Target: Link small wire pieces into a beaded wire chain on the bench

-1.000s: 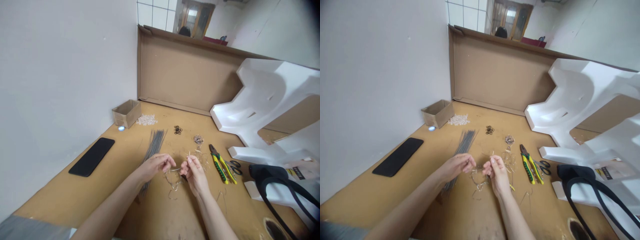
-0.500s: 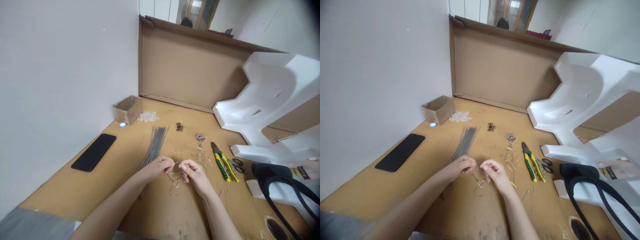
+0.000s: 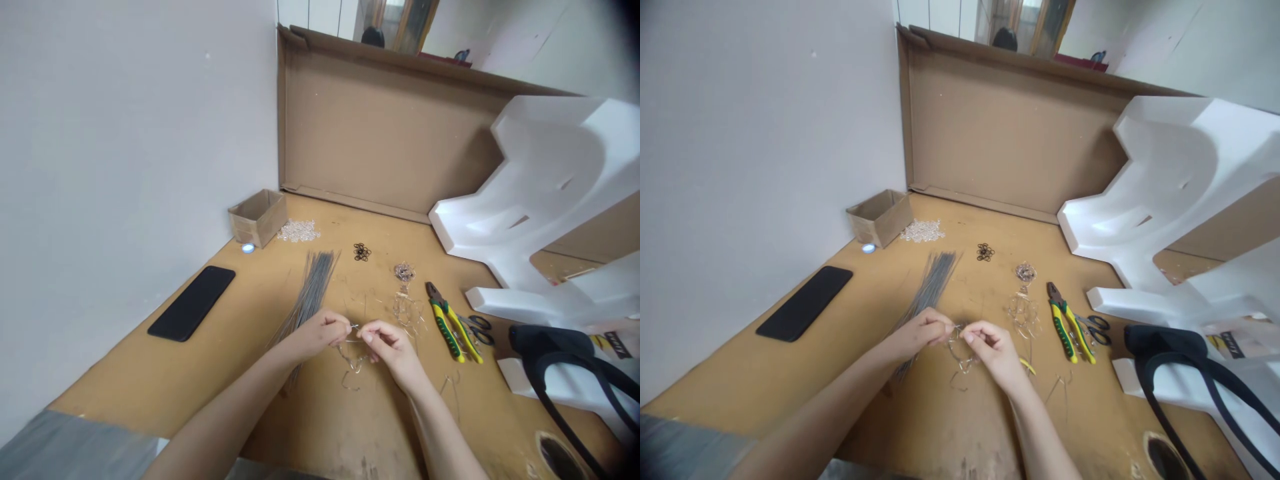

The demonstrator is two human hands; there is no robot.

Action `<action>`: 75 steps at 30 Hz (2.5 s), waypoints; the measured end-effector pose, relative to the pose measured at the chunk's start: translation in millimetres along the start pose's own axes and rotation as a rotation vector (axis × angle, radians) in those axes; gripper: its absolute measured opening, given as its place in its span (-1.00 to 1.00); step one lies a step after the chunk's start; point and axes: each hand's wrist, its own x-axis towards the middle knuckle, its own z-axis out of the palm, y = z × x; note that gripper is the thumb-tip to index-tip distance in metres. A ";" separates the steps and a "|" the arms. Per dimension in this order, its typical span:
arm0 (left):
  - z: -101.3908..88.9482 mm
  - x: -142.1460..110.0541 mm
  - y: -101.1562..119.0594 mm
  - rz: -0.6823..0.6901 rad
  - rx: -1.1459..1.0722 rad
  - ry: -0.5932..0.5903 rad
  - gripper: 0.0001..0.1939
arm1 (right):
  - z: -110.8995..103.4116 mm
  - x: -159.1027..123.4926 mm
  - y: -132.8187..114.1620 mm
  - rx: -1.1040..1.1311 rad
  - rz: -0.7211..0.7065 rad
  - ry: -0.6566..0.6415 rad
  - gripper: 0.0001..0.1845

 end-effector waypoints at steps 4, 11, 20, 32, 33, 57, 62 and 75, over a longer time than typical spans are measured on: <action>-1.3 -0.6 1.9 0.032 -0.031 0.006 -0.74 | -0.5 0.2 1.1 0.035 0.008 0.013 -0.79; 0.6 2.3 -7.4 0.096 -0.212 0.023 -0.66 | -2.7 1.7 6.1 0.224 0.024 -0.026 -0.81; -0.3 5.5 -10.3 0.063 -0.641 0.039 -0.73 | -0.4 3.3 -6.1 0.633 0.057 -0.148 -0.75; 12.8 10.3 -19.0 0.097 -0.743 -0.011 -0.68 | 0.6 2.8 -7.0 0.847 0.143 -0.163 -0.62; 11.2 9.4 -18.0 0.080 -0.729 -0.037 -0.68 | -2.7 2.2 -7.3 0.756 0.127 -0.196 -0.63; 20.8 14.4 -23.8 0.144 -0.896 0.099 -0.71 | -8.0 5.9 -3.5 0.821 0.145 -0.161 -0.71; 13.5 14.1 -22.2 0.103 -0.874 0.074 -0.74 | -13.2 6.8 0.2 0.656 0.208 -0.207 -0.68; 9.5 13.0 -24.3 0.106 -0.905 0.006 -0.73 | -6.4 5.1 0.6 0.587 0.198 -0.185 -0.72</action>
